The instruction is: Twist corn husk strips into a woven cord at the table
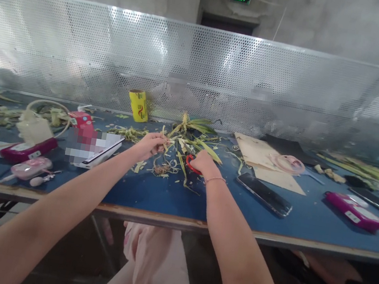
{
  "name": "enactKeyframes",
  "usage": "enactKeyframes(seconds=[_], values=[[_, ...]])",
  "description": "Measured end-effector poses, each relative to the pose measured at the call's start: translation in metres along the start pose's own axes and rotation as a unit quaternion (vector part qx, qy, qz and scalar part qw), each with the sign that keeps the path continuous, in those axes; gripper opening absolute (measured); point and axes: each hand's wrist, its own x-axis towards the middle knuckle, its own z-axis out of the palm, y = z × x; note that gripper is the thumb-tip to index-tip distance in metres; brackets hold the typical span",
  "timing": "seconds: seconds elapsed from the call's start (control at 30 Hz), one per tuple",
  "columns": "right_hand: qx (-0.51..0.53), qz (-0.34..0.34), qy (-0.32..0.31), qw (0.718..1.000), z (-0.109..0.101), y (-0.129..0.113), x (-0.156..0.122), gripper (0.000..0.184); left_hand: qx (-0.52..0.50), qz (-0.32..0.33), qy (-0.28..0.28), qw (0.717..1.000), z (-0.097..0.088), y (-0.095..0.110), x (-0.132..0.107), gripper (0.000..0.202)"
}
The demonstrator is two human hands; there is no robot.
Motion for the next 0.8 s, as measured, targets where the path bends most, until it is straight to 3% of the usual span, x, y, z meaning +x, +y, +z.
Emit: enactKeyframes(seconds=[0.07,0.23,0.37,0.47,0.53,0.63,0.67,0.7,0.73,0.8], values=[[0.012,0.001,0.007,1.000,-0.005,0.001,-0.003,0.025,0.004,0.001,0.001,1.000,0.000,0.000,-0.001,0.008],[0.107,-0.036,0.105,0.988,-0.011,0.002,-0.006,0.054,-0.023,0.015,0.026,0.999,-0.004,0.003,0.000,0.007],[0.210,-0.083,0.095,0.970,-0.009,-0.006,-0.009,0.055,-0.054,0.026,0.068,0.996,-0.014,0.003,0.004,0.009],[0.273,-0.081,0.087,0.955,-0.010,-0.009,-0.012,0.055,-0.064,0.040,0.086,0.993,-0.020,0.002,0.007,0.011],[0.387,-0.080,0.044,0.917,-0.013,-0.011,-0.015,0.052,-0.064,0.044,0.089,0.993,-0.022,0.000,0.008,0.011],[0.593,-0.136,-0.054,0.792,-0.019,-0.011,-0.019,0.053,-0.063,0.048,0.077,0.994,-0.021,-0.001,0.008,0.011],[0.618,-0.159,-0.062,0.768,-0.020,-0.010,-0.019,0.054,-0.062,0.047,0.071,0.994,-0.021,-0.002,0.008,0.011],[0.618,-0.169,-0.056,0.766,-0.021,-0.009,-0.019,0.054,-0.059,0.046,0.066,0.995,-0.020,-0.002,0.007,0.012],[0.594,-0.163,-0.046,0.787,-0.022,-0.007,-0.018,0.053,-0.055,0.043,0.063,0.996,-0.019,-0.001,0.007,0.012],[0.502,-0.124,0.007,0.856,-0.022,-0.004,-0.014,0.050,-0.047,0.033,0.062,0.996,-0.018,-0.001,0.006,0.012]])
